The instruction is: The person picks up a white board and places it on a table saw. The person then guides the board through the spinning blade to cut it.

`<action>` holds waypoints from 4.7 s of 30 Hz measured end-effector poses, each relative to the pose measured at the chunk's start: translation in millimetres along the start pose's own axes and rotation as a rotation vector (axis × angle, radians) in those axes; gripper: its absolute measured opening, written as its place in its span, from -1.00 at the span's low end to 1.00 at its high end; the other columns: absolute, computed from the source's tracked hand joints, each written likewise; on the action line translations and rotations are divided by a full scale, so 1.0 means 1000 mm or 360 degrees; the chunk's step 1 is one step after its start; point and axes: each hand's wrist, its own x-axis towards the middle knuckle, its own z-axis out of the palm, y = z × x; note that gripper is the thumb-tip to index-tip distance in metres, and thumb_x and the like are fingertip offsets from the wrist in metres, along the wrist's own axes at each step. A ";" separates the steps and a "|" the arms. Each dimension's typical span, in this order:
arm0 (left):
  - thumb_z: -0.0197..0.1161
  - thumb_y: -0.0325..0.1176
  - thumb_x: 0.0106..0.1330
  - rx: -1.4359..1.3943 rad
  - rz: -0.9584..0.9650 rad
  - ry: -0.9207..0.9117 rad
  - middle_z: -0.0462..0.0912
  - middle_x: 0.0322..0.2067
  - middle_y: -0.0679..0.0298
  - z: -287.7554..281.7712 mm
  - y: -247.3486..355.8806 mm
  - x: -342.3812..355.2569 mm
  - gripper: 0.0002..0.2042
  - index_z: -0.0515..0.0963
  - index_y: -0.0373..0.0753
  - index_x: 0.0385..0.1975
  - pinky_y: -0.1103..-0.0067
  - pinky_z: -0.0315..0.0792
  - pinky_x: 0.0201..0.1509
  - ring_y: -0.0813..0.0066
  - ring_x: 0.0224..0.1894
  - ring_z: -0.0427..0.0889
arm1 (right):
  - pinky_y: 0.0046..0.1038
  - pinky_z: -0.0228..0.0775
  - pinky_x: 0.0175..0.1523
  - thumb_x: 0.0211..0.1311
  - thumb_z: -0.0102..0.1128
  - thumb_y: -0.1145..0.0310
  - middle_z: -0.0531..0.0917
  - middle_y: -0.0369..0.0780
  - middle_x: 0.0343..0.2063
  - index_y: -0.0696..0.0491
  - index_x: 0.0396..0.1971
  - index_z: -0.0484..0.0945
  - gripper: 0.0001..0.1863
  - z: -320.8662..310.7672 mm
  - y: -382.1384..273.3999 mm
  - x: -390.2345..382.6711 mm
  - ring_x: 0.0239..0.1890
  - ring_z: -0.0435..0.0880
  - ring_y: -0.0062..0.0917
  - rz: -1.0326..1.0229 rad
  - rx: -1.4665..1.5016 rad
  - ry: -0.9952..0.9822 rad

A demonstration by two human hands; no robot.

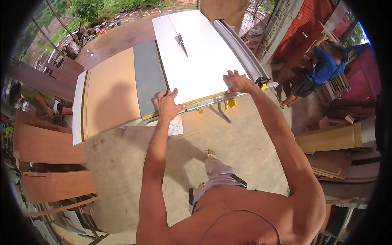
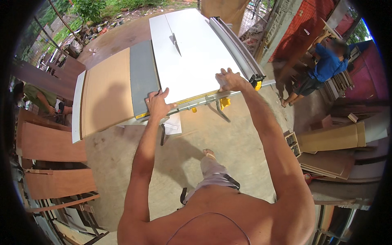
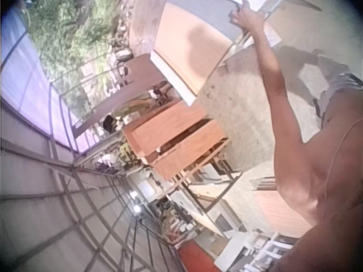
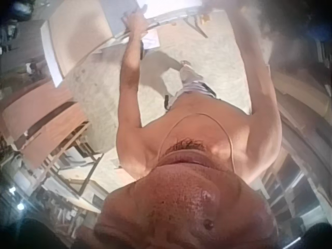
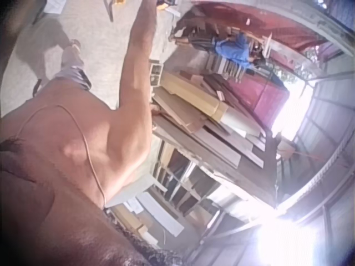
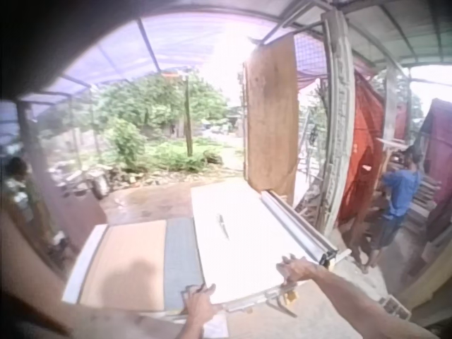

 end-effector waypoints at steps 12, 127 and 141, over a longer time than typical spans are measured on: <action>0.60 0.07 0.15 0.0117 0.0008 -0.0131 0.59 0.39 0.04 -0.002 -0.001 -0.003 -0.08 0.42 -0.11 0.54 0.00 0.15 0.42 0.09 0.46 0.31 | 0.39 -0.07 0.58 0.43 0.08 -0.33 0.32 0.09 0.57 -0.05 0.53 0.45 -0.14 0.043 -0.025 0.001 0.62 0.17 0.22 0.0145 -0.0087 0.0541; 0.65 -0.11 0.07 -0.0481 -0.0129 0.0228 0.55 0.21 0.04 0.031 -0.019 0.069 -0.25 0.53 -0.28 0.27 -0.32 0.02 0.42 -0.05 0.36 0.32 | -0.19 0.43 0.51 0.49 0.14 0.17 0.72 0.00 0.25 0.15 0.21 0.71 -0.52 0.074 0.046 0.115 0.38 0.63 -0.08 0.0197 0.0045 0.1094; 0.66 -0.12 0.06 -0.0347 -0.0160 0.0280 0.47 0.30 0.00 0.050 -0.025 0.082 -0.16 0.47 -0.29 0.36 -0.05 0.17 0.34 -0.01 0.38 0.30 | -0.05 0.38 0.50 0.62 -0.12 0.12 0.59 -0.16 0.44 -0.06 0.43 0.58 -0.45 0.065 0.039 0.129 0.51 0.49 -0.09 0.0385 -0.0256 0.0818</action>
